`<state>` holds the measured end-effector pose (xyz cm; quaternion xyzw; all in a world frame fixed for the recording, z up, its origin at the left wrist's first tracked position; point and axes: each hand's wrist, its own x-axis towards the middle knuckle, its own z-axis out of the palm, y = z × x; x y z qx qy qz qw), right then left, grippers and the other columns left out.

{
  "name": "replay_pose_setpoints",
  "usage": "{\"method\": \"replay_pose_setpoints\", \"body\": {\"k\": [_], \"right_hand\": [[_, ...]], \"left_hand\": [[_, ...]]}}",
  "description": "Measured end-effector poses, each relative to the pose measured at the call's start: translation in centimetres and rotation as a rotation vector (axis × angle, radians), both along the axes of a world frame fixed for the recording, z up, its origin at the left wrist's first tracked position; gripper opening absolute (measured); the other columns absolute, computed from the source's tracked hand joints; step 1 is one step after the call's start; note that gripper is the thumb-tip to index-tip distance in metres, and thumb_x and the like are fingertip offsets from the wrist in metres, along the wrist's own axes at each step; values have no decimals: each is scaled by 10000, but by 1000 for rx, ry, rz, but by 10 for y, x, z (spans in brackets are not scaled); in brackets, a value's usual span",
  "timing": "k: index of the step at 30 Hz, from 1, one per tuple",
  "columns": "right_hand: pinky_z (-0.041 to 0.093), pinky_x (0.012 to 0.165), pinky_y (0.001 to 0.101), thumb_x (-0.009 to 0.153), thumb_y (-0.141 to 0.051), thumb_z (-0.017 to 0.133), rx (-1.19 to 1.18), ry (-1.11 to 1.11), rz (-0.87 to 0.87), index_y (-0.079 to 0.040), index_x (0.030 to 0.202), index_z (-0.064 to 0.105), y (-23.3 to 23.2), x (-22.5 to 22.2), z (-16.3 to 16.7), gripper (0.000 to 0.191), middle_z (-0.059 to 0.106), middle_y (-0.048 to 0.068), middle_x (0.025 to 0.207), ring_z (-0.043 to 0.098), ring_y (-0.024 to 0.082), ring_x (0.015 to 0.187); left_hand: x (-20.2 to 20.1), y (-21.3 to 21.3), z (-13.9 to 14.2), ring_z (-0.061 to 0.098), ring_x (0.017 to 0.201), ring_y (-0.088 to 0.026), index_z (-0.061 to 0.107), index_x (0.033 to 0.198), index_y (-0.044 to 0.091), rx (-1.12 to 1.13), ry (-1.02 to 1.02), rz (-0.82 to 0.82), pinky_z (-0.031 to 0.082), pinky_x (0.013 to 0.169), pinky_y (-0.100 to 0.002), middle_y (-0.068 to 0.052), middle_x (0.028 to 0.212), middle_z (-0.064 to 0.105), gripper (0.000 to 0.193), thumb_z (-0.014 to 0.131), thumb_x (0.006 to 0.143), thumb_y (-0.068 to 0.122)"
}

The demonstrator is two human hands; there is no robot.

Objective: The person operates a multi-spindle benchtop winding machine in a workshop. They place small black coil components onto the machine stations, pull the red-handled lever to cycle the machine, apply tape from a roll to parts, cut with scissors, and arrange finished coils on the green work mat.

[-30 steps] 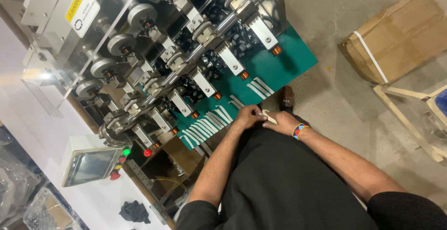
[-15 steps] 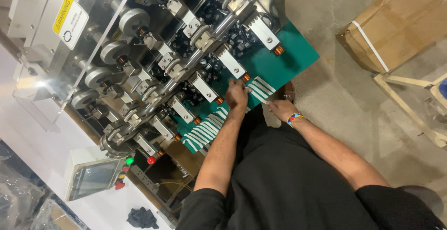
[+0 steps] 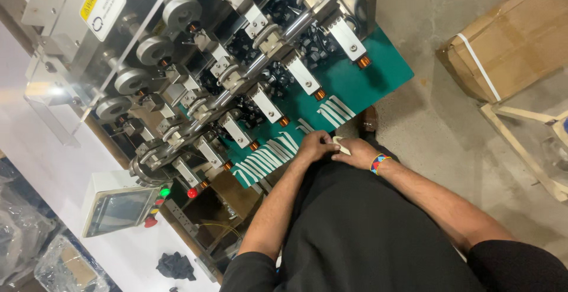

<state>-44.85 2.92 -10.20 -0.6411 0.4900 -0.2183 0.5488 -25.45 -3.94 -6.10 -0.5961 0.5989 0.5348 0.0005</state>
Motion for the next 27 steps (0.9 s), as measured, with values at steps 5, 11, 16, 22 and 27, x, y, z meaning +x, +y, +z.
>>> {"method": "replay_pose_setpoints", "body": {"k": [5,11,16,22,27], "right_hand": [[503,647,351,1036,-440,509,519,-70,-147,-48,995,730,7,-3,-9,452,636,82,700,602,207,648],[451,574,371,1031,-482,491,818,20,-318,-20,985,767,-26,12,-18,540,578,49,665,535,198,572],[476,654,461,1010,-534,490,721,343,-52,-29,1078,780,-44,23,-18,586,667,163,804,624,338,719],[545,847,452,902,-563,592,210,168,75,-51,1226,674,-11,18,-16,612,740,233,1027,705,416,983],[539,912,433,1047,-548,484,478,249,167,-91,1161,759,10,-1,-20,545,778,181,1029,738,350,995]], "left_hand": [[-4,-22,4,700,877,-340,648,823,31,-499,-205,-38,558,762,-430,-124,986,665,282,863,766,203],[-13,-62,8,701,981,-359,653,959,2,-459,-288,28,601,828,-423,-185,1157,636,306,836,809,195],[9,-41,19,701,953,-388,590,1196,-19,-830,-167,88,584,795,-453,-238,1114,667,574,854,774,268],[19,0,11,712,748,-349,631,1060,13,90,20,151,538,648,-459,-166,897,713,467,896,762,257],[21,-17,0,688,732,-216,653,915,96,-584,-206,12,540,683,-373,-41,809,713,195,783,944,237]]}}
